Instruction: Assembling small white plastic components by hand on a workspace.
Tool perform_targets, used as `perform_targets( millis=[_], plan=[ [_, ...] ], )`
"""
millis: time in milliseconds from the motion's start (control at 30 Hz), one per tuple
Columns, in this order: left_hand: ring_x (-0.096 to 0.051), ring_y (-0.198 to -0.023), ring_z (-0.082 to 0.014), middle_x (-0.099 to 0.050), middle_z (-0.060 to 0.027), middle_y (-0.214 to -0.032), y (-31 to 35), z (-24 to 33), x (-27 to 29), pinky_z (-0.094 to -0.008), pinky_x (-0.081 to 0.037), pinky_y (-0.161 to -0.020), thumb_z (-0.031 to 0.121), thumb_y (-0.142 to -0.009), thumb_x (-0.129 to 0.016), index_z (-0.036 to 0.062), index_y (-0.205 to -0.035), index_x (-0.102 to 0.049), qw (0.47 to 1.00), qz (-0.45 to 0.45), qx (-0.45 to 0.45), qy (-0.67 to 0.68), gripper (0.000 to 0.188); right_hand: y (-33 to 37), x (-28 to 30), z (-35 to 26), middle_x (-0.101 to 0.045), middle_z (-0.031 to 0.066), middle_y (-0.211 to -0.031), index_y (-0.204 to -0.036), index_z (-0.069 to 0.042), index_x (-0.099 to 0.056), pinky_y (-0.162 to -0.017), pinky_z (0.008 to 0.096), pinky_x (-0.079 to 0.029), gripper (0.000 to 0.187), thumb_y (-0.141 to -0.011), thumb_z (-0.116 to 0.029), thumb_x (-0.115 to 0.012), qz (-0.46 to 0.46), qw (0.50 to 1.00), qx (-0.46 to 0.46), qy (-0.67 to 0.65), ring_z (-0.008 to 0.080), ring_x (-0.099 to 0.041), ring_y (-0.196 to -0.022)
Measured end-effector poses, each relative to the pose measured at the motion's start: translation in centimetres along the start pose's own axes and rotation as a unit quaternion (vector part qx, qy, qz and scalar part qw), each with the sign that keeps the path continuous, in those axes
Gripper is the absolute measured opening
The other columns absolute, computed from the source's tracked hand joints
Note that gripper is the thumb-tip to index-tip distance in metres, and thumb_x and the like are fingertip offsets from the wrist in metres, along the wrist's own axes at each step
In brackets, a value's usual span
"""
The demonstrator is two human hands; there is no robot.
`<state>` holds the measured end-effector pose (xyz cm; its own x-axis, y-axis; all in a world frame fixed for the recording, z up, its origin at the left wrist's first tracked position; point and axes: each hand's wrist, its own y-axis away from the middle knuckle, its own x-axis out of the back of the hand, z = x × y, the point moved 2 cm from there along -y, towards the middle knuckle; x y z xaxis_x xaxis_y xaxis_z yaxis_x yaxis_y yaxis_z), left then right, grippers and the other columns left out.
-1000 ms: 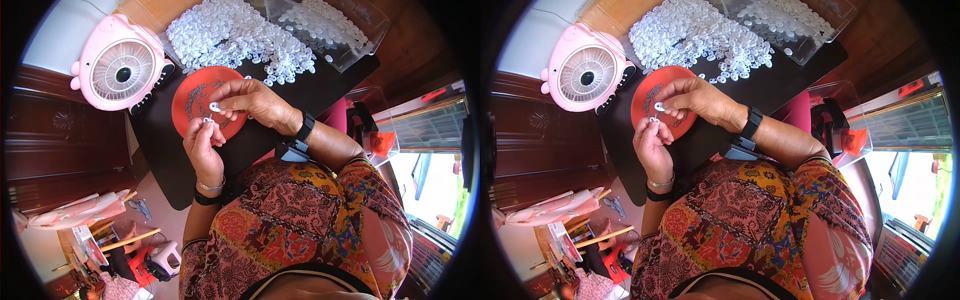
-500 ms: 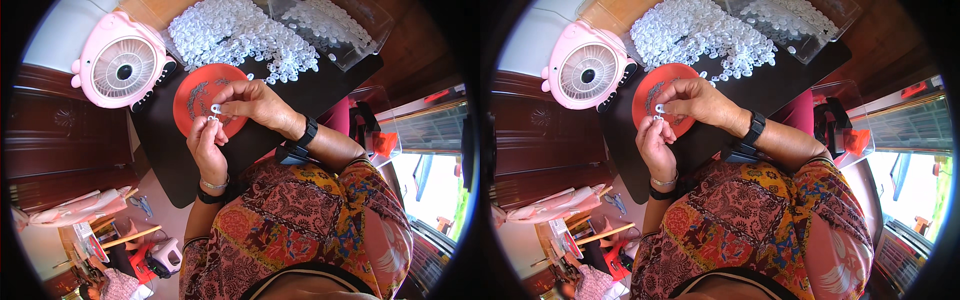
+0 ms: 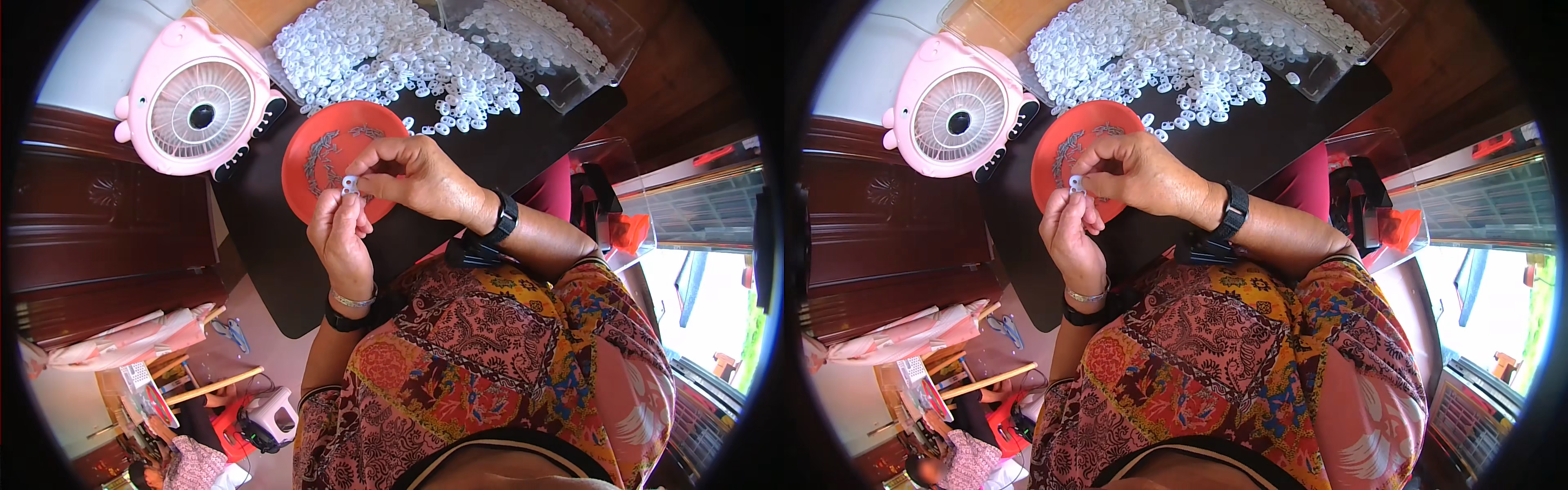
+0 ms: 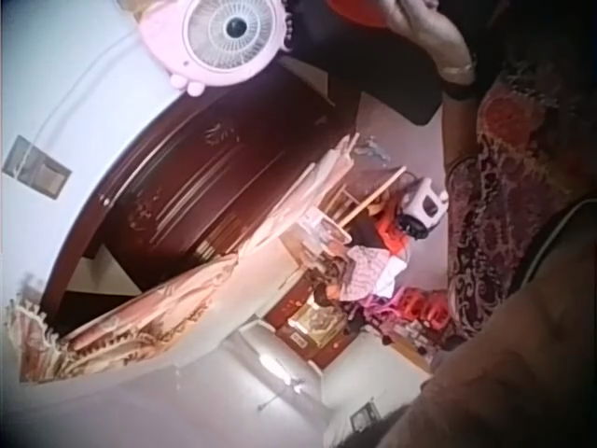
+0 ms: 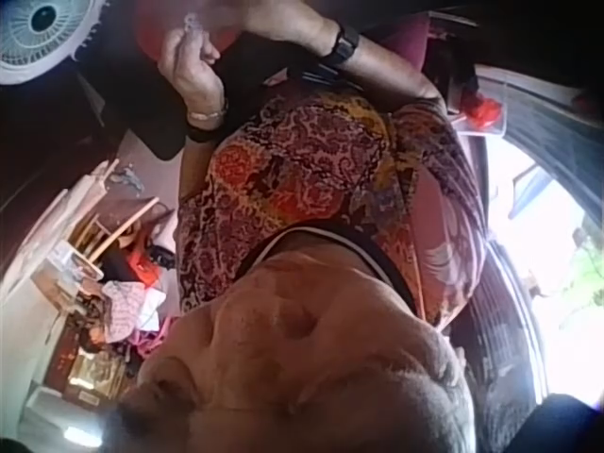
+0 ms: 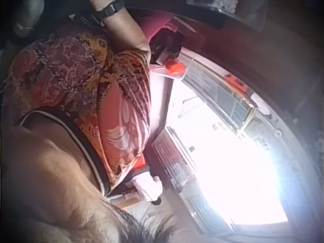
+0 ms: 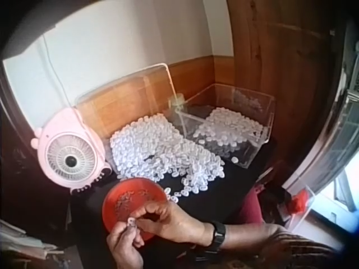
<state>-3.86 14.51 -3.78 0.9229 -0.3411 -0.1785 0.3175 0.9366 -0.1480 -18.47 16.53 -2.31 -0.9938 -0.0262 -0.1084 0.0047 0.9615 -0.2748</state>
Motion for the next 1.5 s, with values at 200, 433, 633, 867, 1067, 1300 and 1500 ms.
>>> perform_targets(
  millis=[200,433,633,867,1067,1300,1500],
  plan=[
    [-0.04,-0.054,-0.0062,-0.047,0.0001,-0.061,-0.1,-0.3,-0.2,-0.0211,-0.03,-0.05,0.017,-0.093,-0.051,0.0034,-0.075,-0.05,1.0,0.017,0.005,0.001,0.023,0.2,-0.3,0.9,-0.067,0.0028,-0.09,-0.097,0.0,-0.067,-0.077,0.0222,-0.051,0.01,-0.088,-0.004,-0.064,0.018,1.0,0.012,0.001,0.0069,-0.062,-0.085],
    [-0.046,-0.052,-0.0087,-0.049,-0.0015,-0.062,-0.1,-0.4,-0.1,-0.0206,-0.032,-0.049,0.016,-0.094,-0.048,0.0026,-0.08,-0.052,1.0,0.006,0.023,-0.003,0.02,0.6,-0.1,0.2,-0.066,0.002,-0.09,-0.101,-0.002,-0.065,-0.074,0.0247,-0.052,0.018,-0.084,-0.005,-0.068,-0.002,1.0,-0.001,0.015,0.008,-0.062,-0.083],
    [-0.053,-0.055,-0.0098,-0.057,-0.0031,-0.065,-0.1,-0.3,-0.4,-0.0215,-0.038,-0.051,0.019,-0.093,-0.049,0.0003,-0.082,-0.058,0.999,0.019,0.04,0.022,0.023,0.5,0.1,0.6,-0.066,0.005,-0.091,-0.1,-0.003,-0.064,-0.072,0.0276,-0.053,0.025,-0.076,-0.004,-0.072,0.002,0.985,0.067,0.16,0.0142,-0.065,-0.082],
    [-0.053,-0.053,-0.0112,-0.058,-0.0044,-0.066,-0.4,-0.3,-0.2,-0.0221,-0.038,-0.05,0.023,-0.094,-0.048,-0.0006,-0.084,-0.059,0.998,-0.021,0.049,0.045,0.028,0.5,0.3,0.2,-0.065,0.0086,-0.09,-0.1,-0.004,-0.064,-0.073,0.0321,-0.053,0.032,-0.069,-0.005,-0.074,-0.016,0.966,0.125,0.226,0.0232,-0.065,-0.084],
    [-0.052,-0.055,-0.009,-0.059,-0.0033,-0.07,-0.4,-0.3,-0.5,-0.0208,-0.037,-0.05,0.022,-0.093,-0.05,-0.001,-0.087,-0.061,0.998,0.015,0.059,0.021,0.026,0.7,-0.2,-0.7,-0.063,0.0099,-0.09,-0.103,-0.005,-0.064,-0.072,0.0344,-0.054,0.038,-0.068,-0.009,-0.077,-0.001,0.941,0.161,0.297,0.0268,-0.064,-0.083],
    [-0.052,-0.057,-0.0108,-0.058,-0.005,-0.07,-0.2,-0.2,-0.5,-0.0228,-0.039,-0.052,0.019,-0.093,-0.046,-0.0012,-0.082,-0.059,0.998,-0.002,0.029,0.056,0.027,0.8,-0.6,-0.5,-0.064,0.0097,-0.087,-0.103,-0.005,-0.064,-0.069,0.0352,-0.054,0.033,-0.072,-0.012,-0.075,0.01,0.912,0.204,0.357,0.028,-0.065,-0.08],
    [-0.049,-0.053,-0.0122,-0.054,-0.0058,-0.062,-0.2,-0.4,-0.2,-0.0243,-0.038,-0.051,0.019,-0.092,-0.045,-0.0013,-0.076,-0.054,0.997,0.004,0.015,0.069,0.028,1.0,-0.7,-0.9,-0.067,0.0099,-0.085,-0.099,-0.005,-0.066,-0.064,0.0325,-0.054,0.025,-0.076,-0.012,-0.072,0.0,0.939,0.196,0.283,0.0252,-0.068,-0.075]
  ],
)
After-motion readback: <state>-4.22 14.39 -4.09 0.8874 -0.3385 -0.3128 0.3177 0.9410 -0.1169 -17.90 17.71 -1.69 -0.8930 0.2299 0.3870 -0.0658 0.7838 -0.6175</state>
